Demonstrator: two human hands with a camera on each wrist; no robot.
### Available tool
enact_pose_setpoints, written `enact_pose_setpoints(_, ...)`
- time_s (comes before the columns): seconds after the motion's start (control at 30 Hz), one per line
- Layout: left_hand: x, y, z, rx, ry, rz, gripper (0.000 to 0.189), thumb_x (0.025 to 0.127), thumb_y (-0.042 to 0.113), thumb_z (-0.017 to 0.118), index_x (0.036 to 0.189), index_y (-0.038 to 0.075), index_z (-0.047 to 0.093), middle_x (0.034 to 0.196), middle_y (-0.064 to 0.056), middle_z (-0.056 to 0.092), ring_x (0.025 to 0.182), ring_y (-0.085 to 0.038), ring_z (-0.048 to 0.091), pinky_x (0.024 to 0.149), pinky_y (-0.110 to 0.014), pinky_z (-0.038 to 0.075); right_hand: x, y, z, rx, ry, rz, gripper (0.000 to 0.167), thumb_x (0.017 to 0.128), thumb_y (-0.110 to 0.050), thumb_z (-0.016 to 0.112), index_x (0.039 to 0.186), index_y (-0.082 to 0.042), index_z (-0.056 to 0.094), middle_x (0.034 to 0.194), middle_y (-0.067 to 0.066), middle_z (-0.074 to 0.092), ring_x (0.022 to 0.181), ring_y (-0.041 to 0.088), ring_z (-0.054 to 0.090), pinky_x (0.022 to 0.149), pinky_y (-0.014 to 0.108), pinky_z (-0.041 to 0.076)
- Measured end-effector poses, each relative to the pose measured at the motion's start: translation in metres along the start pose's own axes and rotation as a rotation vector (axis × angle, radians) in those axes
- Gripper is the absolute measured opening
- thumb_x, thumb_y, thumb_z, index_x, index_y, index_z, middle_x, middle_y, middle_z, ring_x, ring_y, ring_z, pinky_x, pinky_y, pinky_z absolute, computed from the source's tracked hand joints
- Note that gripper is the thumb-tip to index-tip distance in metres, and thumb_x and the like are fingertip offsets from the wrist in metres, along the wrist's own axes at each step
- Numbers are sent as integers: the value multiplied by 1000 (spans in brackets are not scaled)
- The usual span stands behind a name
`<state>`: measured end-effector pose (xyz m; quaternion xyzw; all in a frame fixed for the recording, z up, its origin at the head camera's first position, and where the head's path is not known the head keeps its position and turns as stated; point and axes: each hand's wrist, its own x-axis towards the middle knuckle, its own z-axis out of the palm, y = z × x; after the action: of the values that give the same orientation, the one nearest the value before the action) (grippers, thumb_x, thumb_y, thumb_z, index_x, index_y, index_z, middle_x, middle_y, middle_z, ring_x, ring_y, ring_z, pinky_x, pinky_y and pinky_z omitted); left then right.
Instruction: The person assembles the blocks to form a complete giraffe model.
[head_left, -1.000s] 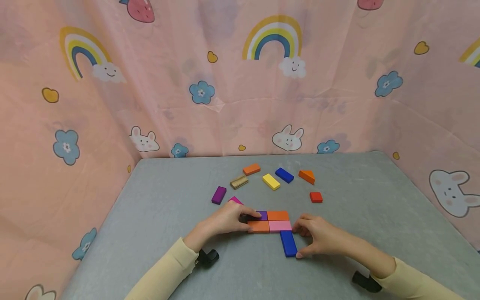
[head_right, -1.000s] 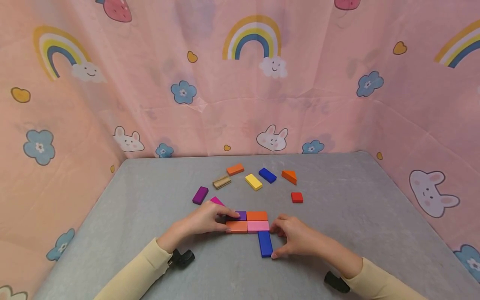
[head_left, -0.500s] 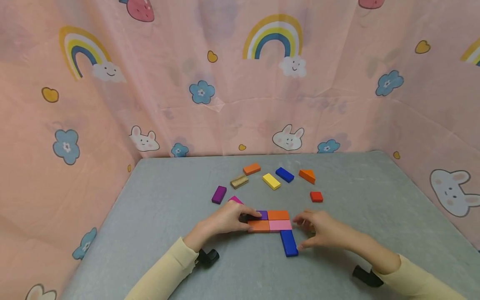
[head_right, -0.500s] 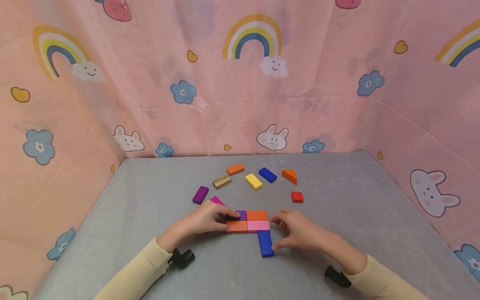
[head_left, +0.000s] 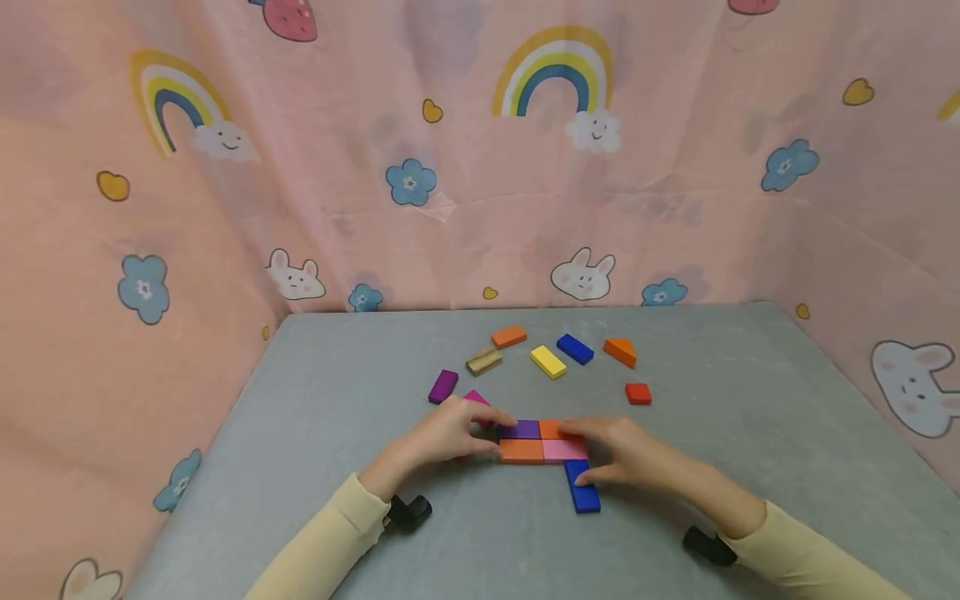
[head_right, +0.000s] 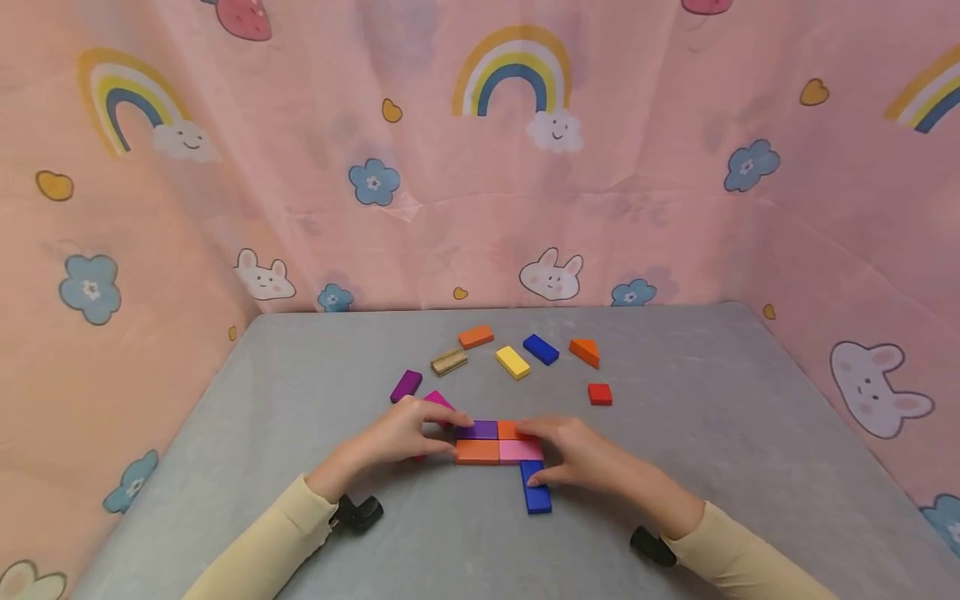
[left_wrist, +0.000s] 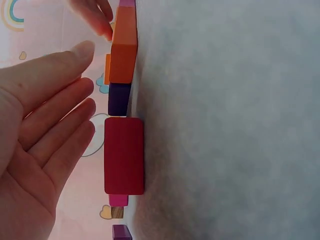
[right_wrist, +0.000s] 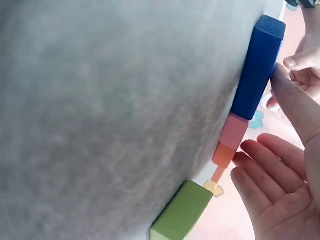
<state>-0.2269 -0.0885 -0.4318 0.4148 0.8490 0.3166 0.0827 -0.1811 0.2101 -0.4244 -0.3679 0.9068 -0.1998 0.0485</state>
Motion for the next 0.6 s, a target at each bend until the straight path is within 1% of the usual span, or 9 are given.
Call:
enact_pose_setpoints(0.1, 1, 0, 1, 13, 1, 2, 39, 82, 21, 75, 120, 20, 67, 119, 9, 66, 110, -4, 60, 93, -21, 48, 0, 1, 0, 1, -9, -17, 66, 80, -43, 72, 133, -6, 55, 133, 11, 58, 119, 29, 57, 94, 45, 48)
enact_pose_setpoints(0.2, 0, 0, 1, 16, 5, -3, 39, 81, 21, 76, 119, 20, 68, 118, 9, 67, 109, -4, 60, 92, -20, 49, 0, 2, 0, 3, -16, -18, 67, 81, -44, 71, 133, -7, 55, 133, 12, 57, 119, 29, 57, 93, 44, 49)
enact_pose_setpoints(0.37, 0, -1, 0, -1, 2, 9, 39, 81, 21, 76, 120, 19, 67, 118, 7, 67, 107, -7, 61, 91, -21, 49, 1, 4, 2, -2, -14, -17, 68, 79, -46, 72, 132, -7, 56, 133, 12, 57, 119, 28, 57, 93, 43, 49)
enact_pose_setpoints(0.43, -1, -2, -2, -8, 18, 24, 39, 81, 21, 76, 119, 17, 68, 116, 5, 68, 105, -10, 62, 90, -23, 50, 1, 6, 2, -1, -11, -13, 68, 79, -46, 72, 132, -7, 56, 133, 11, 57, 120, 27, 57, 93, 42, 49)
enact_pose_setpoints(0.5, -1, -4, -4, -19, 51, 36, 40, 79, 20, 78, 117, 14, 69, 113, 2, 70, 102, -13, 64, 89, -28, 52, 2, 7, 3, 1, -11, -7, 68, 78, -46, 73, 132, -8, 56, 133, 10, 57, 120, 26, 57, 94, 42, 49)
enact_pose_setpoints(0.6, -3, -8, -8, -29, 102, 30, 41, 76, 19, 80, 115, 10, 69, 110, -2, 71, 100, -15, 65, 87, -35, 53, 1, 8, 4, -1, -15, 0, 69, 78, -44, 74, 133, -8, 56, 134, 9, 57, 121, 25, 56, 94, 40, 49)
